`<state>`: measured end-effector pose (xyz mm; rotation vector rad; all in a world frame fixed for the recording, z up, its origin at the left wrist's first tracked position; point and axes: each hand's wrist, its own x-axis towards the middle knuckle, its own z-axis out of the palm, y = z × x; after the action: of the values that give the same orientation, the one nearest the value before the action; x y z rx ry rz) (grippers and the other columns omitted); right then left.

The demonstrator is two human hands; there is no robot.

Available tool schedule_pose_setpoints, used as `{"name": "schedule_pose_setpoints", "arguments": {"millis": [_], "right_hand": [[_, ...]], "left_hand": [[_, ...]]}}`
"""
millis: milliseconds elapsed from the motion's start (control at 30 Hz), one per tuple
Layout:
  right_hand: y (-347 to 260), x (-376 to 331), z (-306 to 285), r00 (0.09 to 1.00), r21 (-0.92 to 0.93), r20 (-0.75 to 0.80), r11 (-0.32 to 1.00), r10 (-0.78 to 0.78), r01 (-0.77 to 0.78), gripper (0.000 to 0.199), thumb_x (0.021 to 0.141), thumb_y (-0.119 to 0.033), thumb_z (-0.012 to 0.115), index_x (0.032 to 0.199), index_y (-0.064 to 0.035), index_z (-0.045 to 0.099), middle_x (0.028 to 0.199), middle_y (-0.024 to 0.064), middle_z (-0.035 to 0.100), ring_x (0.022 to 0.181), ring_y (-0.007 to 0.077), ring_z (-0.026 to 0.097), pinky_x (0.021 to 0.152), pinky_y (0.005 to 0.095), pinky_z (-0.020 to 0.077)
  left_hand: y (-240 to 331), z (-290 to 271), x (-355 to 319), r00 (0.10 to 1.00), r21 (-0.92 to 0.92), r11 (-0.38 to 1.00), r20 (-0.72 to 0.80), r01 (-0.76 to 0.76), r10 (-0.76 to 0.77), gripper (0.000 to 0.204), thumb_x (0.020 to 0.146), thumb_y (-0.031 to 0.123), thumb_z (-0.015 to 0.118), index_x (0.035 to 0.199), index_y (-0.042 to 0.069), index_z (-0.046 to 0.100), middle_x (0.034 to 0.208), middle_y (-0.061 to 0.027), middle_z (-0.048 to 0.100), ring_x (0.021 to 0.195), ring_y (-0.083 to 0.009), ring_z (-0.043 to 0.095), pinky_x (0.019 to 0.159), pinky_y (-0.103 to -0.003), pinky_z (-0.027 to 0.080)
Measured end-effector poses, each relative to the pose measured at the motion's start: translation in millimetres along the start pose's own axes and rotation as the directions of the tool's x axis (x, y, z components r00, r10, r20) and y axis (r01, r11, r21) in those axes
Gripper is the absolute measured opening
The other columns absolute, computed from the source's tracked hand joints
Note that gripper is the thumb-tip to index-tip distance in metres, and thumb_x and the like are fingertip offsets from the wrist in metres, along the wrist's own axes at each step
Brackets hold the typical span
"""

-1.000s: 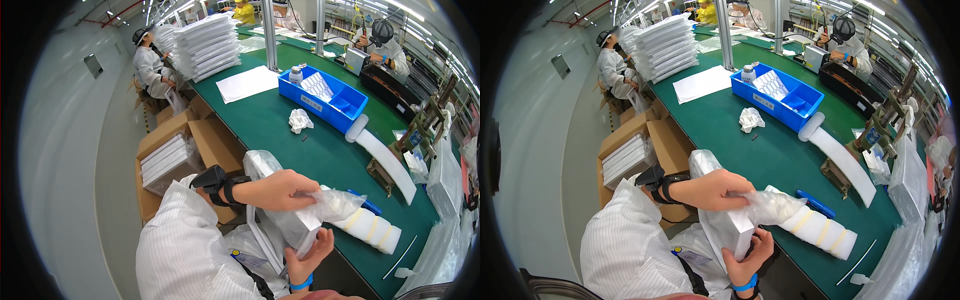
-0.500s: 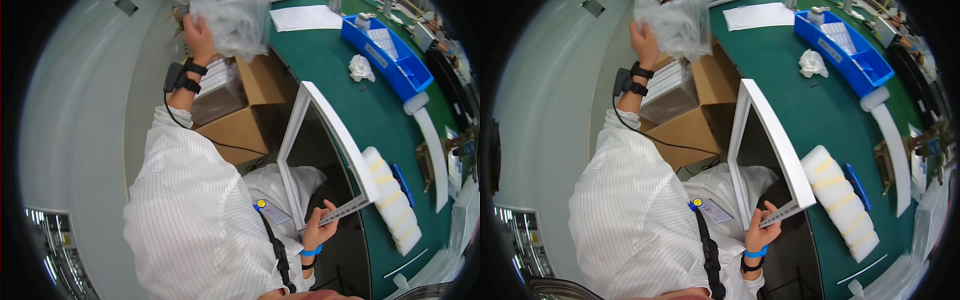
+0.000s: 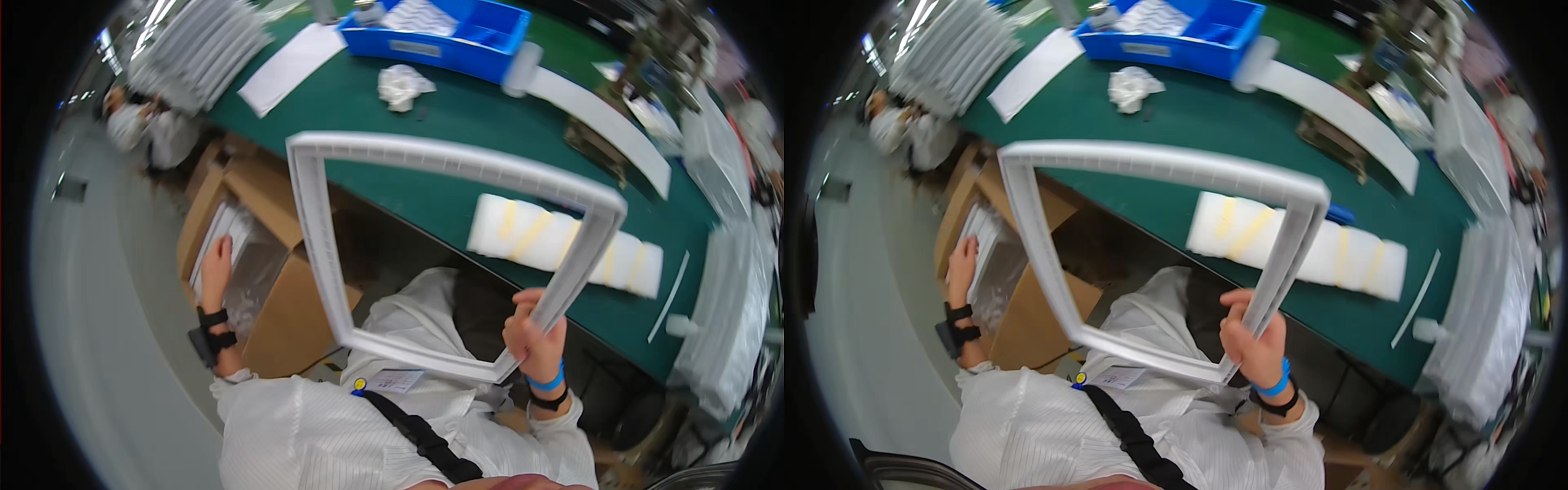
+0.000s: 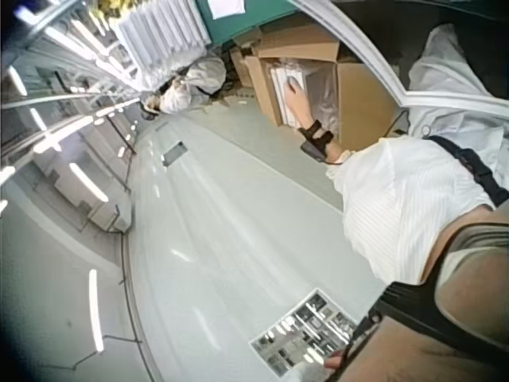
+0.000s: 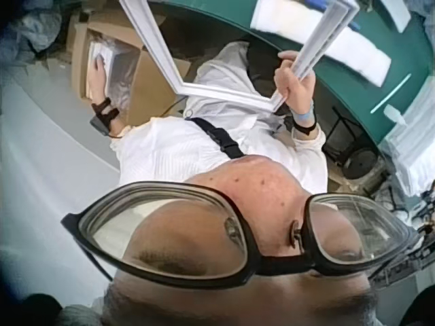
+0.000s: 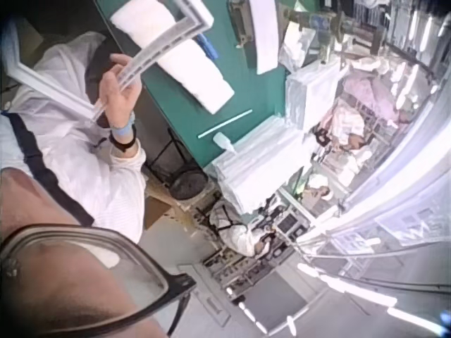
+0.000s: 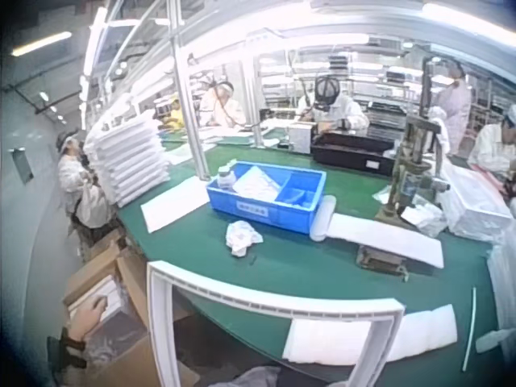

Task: Applying glue to the edges of a white plastic frame and assembling it with a plastic sheet.

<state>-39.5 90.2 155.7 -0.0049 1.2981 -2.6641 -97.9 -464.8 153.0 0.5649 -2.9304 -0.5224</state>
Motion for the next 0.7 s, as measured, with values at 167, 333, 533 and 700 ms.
{"name": "schedule_pose_setpoints", "arguments": {"millis": [167, 333, 533, 700], "right_hand": [[-72, 2, -2, 0.993, 0.190, -0.120, 0.982, 0.002, 0.021, 0.039, 0.097, -0.024, 0.048, 0.126, 0.0017, 0.040, 0.059, -0.0015, 0.036, 0.041, 0.0033, 0.030, 0.036, 0.0192, 0.0255], [-108, -28, -23, 0.977, 0.367, -0.201, 0.919, -0.071, 0.142, 0.037, 0.104, -0.023, 0.029, 0.130, 0.0008, 0.038, 0.065, -0.0013, 0.035, 0.046, 0.0026, 0.031, 0.038, 0.0172, 0.0332], [-124, -25, -32, 0.957, 0.402, -0.290, 0.905, -0.020, 0.141, 0.035, 0.104, -0.023, 0.030, 0.127, 0.0010, 0.039, 0.065, -0.0012, 0.034, 0.046, 0.0031, 0.032, 0.038, 0.0175, 0.0351], [-131, 9, -50, 0.939, 0.382, -0.327, 0.924, 0.109, 0.026, 0.029, 0.101, -0.025, 0.041, 0.118, -0.0012, 0.045, 0.066, -0.0027, 0.034, 0.046, 0.0023, 0.032, 0.037, 0.0166, 0.0304]], "left_hand": [[215, 8, -2, 0.748, -0.820, 0.516, 0.176, -0.249, 0.640, 0.041, 0.100, 0.022, 0.039, 0.132, -0.002, 0.047, 0.113, -0.0120, 0.063, 0.103, -0.0187, 0.060, 0.092, -0.031, 0.045], [324, 69, -6, 0.212, -0.692, 0.208, 0.080, -0.691, 0.974, 0.079, 0.072, 0.033, 0.077, 0.135, 0.002, 0.042, 0.134, -0.0209, 0.043, 0.127, -0.0379, 0.037, 0.105, -0.043, 0.032], [360, 108, -10, -0.026, -0.569, 0.058, 0.139, -0.821, 0.990, 0.087, 0.066, 0.027, 0.080, 0.139, 0.007, 0.037, 0.138, -0.0182, 0.039, 0.126, -0.0349, 0.039, 0.105, -0.044, 0.033], [352, 107, 19, -0.013, -0.716, 0.090, 0.137, -0.692, 0.990, 0.084, 0.064, 0.015, 0.079, 0.136, 0.003, 0.038, 0.134, -0.0172, 0.045, 0.123, -0.0317, 0.044, 0.104, -0.038, 0.035]]}}
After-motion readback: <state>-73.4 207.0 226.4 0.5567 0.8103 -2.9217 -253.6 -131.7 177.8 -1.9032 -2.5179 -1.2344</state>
